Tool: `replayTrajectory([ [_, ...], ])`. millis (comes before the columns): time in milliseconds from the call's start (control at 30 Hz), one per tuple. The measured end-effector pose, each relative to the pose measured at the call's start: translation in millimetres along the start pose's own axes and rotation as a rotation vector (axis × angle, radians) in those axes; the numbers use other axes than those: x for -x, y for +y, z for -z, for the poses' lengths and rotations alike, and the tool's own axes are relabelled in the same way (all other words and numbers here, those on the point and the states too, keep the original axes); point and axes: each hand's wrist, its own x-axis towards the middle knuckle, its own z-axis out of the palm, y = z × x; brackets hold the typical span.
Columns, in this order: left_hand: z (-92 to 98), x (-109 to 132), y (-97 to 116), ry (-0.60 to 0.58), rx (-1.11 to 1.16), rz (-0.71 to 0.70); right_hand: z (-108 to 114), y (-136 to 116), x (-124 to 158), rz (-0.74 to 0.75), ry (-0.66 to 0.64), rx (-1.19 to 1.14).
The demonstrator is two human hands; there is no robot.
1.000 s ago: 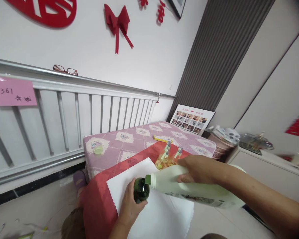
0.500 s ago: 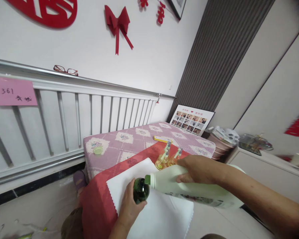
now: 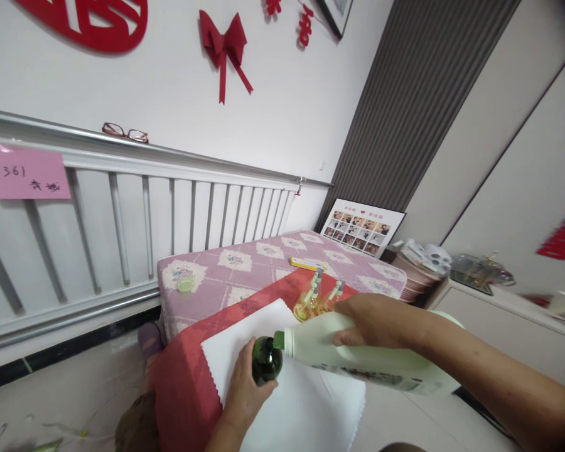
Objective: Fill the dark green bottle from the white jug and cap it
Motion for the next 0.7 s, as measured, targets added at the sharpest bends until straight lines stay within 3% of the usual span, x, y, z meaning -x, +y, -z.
replayTrajectory([
  [700, -0.1, -0.7, -4.4, 0.023, 0.029, -0.011, -0.6, 0.6, 0.4, -0.017, -0.006, -0.008],
])
